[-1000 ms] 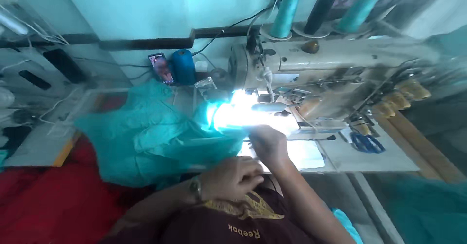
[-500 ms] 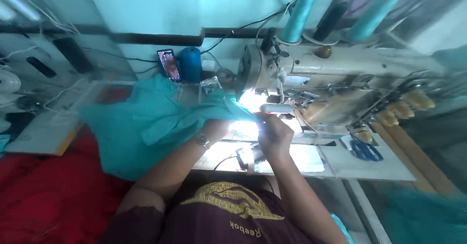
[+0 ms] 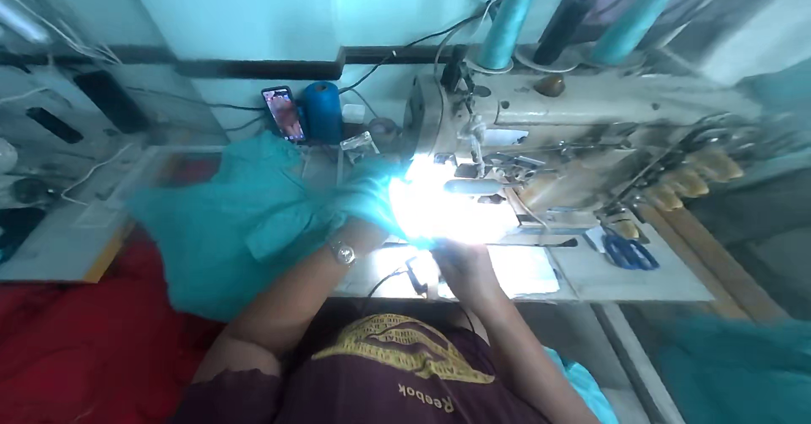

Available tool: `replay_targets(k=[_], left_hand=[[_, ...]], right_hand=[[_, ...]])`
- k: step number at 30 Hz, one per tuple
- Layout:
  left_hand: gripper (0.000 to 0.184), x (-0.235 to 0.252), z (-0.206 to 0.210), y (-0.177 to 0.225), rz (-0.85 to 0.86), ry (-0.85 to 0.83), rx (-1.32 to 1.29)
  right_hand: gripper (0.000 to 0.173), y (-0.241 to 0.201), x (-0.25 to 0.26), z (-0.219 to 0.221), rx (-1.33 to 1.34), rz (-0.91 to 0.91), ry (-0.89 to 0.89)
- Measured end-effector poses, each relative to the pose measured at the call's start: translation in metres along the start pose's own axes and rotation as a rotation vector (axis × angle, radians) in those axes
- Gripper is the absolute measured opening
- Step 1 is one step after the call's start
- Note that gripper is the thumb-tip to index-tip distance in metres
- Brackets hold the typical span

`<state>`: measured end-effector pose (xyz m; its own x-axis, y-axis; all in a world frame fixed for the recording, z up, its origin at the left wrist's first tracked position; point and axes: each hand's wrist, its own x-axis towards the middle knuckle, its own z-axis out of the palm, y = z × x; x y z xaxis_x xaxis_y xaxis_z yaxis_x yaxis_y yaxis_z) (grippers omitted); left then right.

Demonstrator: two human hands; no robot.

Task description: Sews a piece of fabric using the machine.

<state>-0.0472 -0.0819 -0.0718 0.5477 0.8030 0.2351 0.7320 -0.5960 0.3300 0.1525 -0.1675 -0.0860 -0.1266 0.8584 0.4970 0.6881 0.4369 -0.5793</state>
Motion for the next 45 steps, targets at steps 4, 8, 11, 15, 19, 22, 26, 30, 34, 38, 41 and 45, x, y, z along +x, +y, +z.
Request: replay_targets(k=[4,8,11,15,19,22,26,30,34,38,41,45], left_hand=[[0.032,-0.035,-0.002,0.009,-0.124,-0.178,0.045],[0.045,-0.075,-0.024,0.019,-0.010,-0.337,0.098],[0.034,-0.080,-0.054,0.019,0.313,-0.338,-0.116],[0.028,-0.034,-0.042,0.027,0.285,0.071,-0.172],[0.028,-0.010,0.014,0.004,0.308,0.085,0.070],[0.025,-0.016,0.033,-0.008,0.310,0.140,0.168],[0.034,-0.024,0.027,-0.001,0.213,0.129,0.120],[0.028,-0.016,0.023,-0.009,0.218,0.127,0.091],[0.033,0.009,0.013,-0.024,0.131,0.097,-0.139],[0.048,0.038,0.006,-0.042,0.076,0.015,-0.176],[0.029,0.059,0.018,-0.060,0.109,0.041,-0.133],[0.018,0.073,0.020,-0.078,0.136,0.259,-0.173]], right_hand=[[0.019,0.001,-0.013,0.014,-0.117,-0.047,-0.060],[0.020,0.004,-0.015,0.015,-0.157,-0.098,-0.088],[0.018,0.004,-0.014,0.015,-0.180,-0.128,-0.089],[0.015,0.001,-0.013,0.014,-0.202,-0.151,-0.083],[0.017,0.003,-0.014,0.006,-0.219,-0.164,-0.088],[0.016,0.008,-0.017,0.001,-0.206,-0.170,-0.094],[0.019,0.008,-0.020,0.001,-0.132,-0.211,-0.083],[0.018,0.018,-0.022,0.011,-0.136,-0.212,-0.058],[0.021,0.018,-0.006,0.012,-0.220,-0.178,-0.012],[0.023,0.019,0.014,0.006,-0.178,0.053,-0.151],[0.032,0.010,0.035,-0.001,-0.109,0.400,-0.389],[0.031,0.016,0.037,0.013,-0.121,0.341,-0.262]])
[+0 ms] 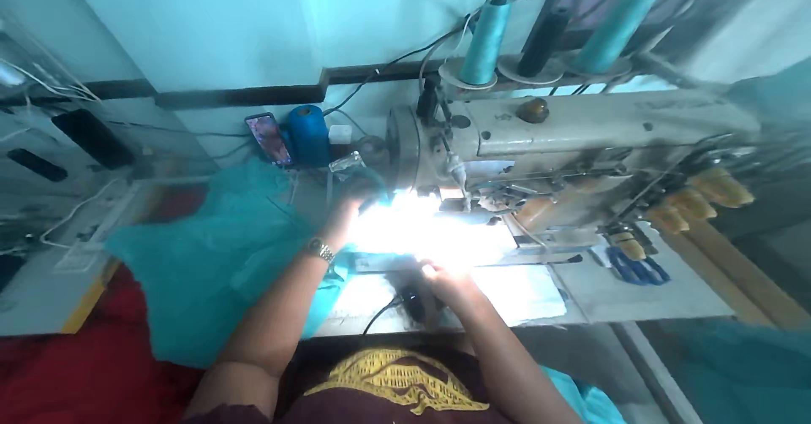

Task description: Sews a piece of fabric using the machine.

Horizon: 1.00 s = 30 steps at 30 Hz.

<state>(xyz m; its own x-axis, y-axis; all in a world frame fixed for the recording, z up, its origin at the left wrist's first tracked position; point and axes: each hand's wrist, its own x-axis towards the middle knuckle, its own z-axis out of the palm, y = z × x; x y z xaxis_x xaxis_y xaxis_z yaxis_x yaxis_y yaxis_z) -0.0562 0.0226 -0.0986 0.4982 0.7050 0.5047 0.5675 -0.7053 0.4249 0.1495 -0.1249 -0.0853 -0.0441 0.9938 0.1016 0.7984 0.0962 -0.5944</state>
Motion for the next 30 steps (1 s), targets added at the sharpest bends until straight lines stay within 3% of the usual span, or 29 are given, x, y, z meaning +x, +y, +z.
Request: replay_targets(k=[3,7,10,11,13,15,18,20,22,25,27,30], left_hand=[[0.032,-0.007,-0.013,-0.016,0.099,0.199,0.072],[0.040,-0.032,-0.061,0.018,0.206,0.215,0.147],[0.055,-0.060,-0.074,0.070,0.396,0.008,-0.292],[0.057,-0.066,-0.073,0.088,0.455,-0.100,-0.387],[0.055,-0.069,-0.067,0.107,0.487,-0.314,-0.464],[0.049,-0.068,-0.062,0.102,0.368,-0.501,-0.415],[0.055,-0.065,-0.071,0.107,-0.065,-0.659,0.039],[0.049,-0.056,-0.076,0.123,-0.281,-0.643,0.262],[0.045,-0.049,-0.074,0.133,-0.282,-0.591,0.358],[0.037,-0.055,-0.054,0.125,-0.140,-0.560,0.351],[0.040,-0.056,-0.045,0.120,-0.228,-0.607,0.296],[0.051,-0.046,-0.041,0.109,-0.327,-0.528,0.202]], right_hand=[[0.028,0.006,0.001,0.009,-0.028,-0.078,0.113],[0.034,0.001,0.004,0.001,-0.051,0.017,-0.014],[0.036,-0.010,0.003,-0.011,-0.019,0.170,-0.199],[0.033,-0.010,-0.005,-0.009,-0.011,0.104,-0.165],[0.020,0.005,-0.024,0.013,-0.011,-0.262,0.139],[0.015,0.014,-0.040,0.032,0.032,-0.468,0.282],[0.012,0.018,-0.062,0.041,0.094,-0.478,0.276],[0.014,0.013,-0.066,0.029,0.088,-0.477,0.299],[0.015,0.009,-0.070,0.021,0.093,-0.490,0.298],[0.014,0.017,-0.071,0.027,0.061,-0.460,0.266],[0.014,0.019,-0.070,0.028,0.073,-0.451,0.252],[0.015,0.014,-0.058,0.023,0.042,-0.470,0.281]])
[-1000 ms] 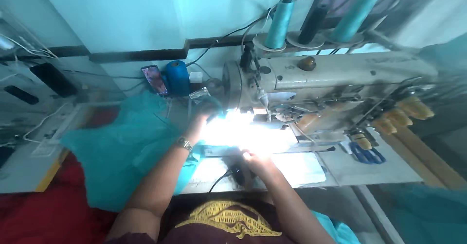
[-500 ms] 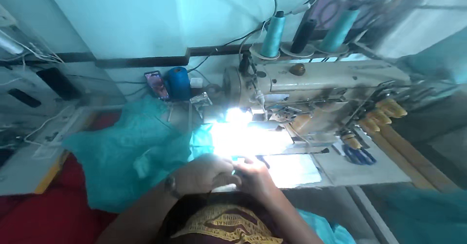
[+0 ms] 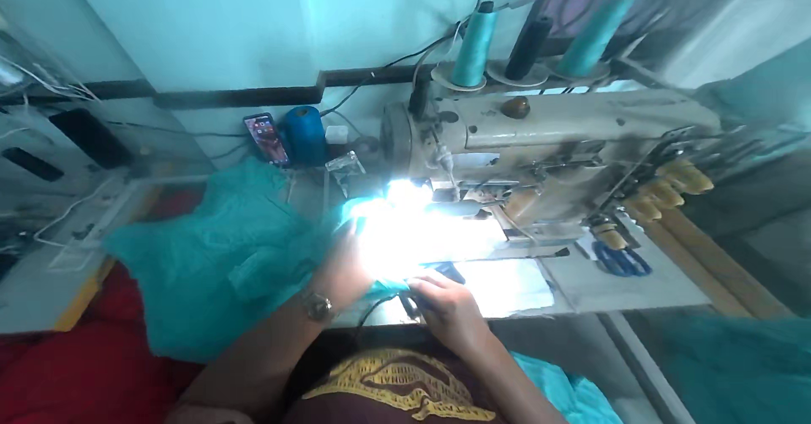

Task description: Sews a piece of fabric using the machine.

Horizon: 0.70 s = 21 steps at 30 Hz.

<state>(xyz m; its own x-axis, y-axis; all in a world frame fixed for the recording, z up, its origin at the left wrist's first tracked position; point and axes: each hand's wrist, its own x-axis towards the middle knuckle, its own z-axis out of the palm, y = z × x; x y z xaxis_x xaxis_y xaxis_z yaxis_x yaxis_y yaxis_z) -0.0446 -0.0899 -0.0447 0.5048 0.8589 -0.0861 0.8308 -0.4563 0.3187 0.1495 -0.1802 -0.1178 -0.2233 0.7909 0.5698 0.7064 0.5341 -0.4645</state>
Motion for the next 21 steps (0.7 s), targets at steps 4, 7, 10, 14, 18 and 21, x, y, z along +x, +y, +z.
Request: replay_targets(k=[4,7,10,14,18,21], left_hand=[[0.059,0.030,0.000,-0.023,0.064,0.171,-0.149],[0.048,0.049,-0.013,-0.041,0.112,0.200,0.116],[0.026,0.025,-0.058,-0.024,0.133,0.263,0.365],[0.048,-0.029,-0.070,-0.005,0.551,-0.051,0.017],[0.051,-0.036,0.011,-0.019,0.584,0.185,0.029],[0.021,-0.024,0.051,-0.051,0.479,0.431,0.201]], right_hand=[[0.020,0.010,0.023,0.000,-0.027,0.062,-0.030],[0.026,0.009,0.042,-0.006,0.036,0.296,-0.172],[0.035,0.001,0.065,-0.020,0.074,0.536,-0.466],[0.017,0.010,0.028,-0.003,0.058,0.119,-0.103],[0.015,0.010,0.002,0.001,0.249,0.043,-0.037],[0.018,0.013,0.003,0.002,0.232,0.083,-0.053]])
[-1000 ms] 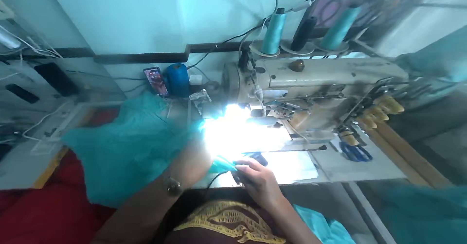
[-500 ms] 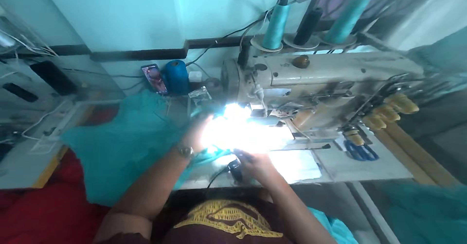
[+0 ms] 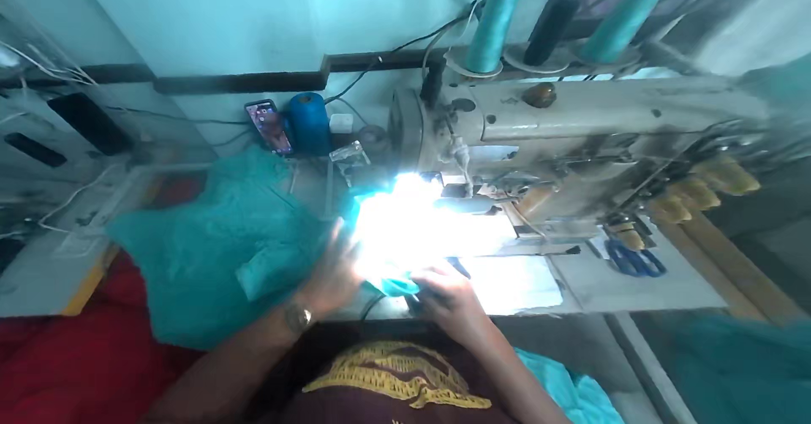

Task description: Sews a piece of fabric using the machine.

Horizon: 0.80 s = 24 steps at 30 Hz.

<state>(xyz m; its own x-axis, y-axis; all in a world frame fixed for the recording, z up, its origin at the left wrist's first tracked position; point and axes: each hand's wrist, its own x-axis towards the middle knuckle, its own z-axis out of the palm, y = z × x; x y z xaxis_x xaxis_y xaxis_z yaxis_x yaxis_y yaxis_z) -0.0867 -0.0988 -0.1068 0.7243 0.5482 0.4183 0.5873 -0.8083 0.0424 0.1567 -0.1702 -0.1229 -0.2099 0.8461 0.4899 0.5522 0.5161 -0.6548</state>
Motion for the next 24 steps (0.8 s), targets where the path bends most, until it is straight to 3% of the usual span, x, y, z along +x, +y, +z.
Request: replay_targets(k=[4,7,9,11,16,19,22,24], left_hand=[[0.037,0.031,-0.055,-0.029,-0.099,-0.113,0.136],[0.035,0.050,-0.107,-0.044,-0.129,-0.027,0.243],[0.037,0.052,-0.136,-0.042,-0.099,0.034,0.196],[0.049,0.047,-0.144,-0.032,-0.026,0.075,0.058],[0.048,0.026,-0.102,-0.011,0.065,0.086,-0.214],[0.053,0.010,-0.066,0.013,0.049,0.117,-0.395],[0.058,-0.003,-0.012,0.039,-0.042,0.171,-0.259],[0.039,-0.010,0.028,0.033,-0.144,0.232,-0.094]], right_hand=[[0.025,-0.005,0.022,-0.004,-0.008,0.185,-0.017],[0.028,-0.009,0.039,-0.002,0.060,0.336,-0.038],[0.029,-0.010,0.041,0.000,0.059,0.379,-0.052],[0.028,-0.012,0.035,0.002,0.033,0.375,-0.048],[0.019,-0.006,0.015,0.007,-0.034,0.069,0.043],[0.013,-0.015,-0.001,0.006,0.029,-0.004,0.027],[0.012,-0.021,-0.011,0.003,0.068,-0.041,0.023],[0.013,-0.024,-0.012,0.002,0.076,-0.032,0.042]])
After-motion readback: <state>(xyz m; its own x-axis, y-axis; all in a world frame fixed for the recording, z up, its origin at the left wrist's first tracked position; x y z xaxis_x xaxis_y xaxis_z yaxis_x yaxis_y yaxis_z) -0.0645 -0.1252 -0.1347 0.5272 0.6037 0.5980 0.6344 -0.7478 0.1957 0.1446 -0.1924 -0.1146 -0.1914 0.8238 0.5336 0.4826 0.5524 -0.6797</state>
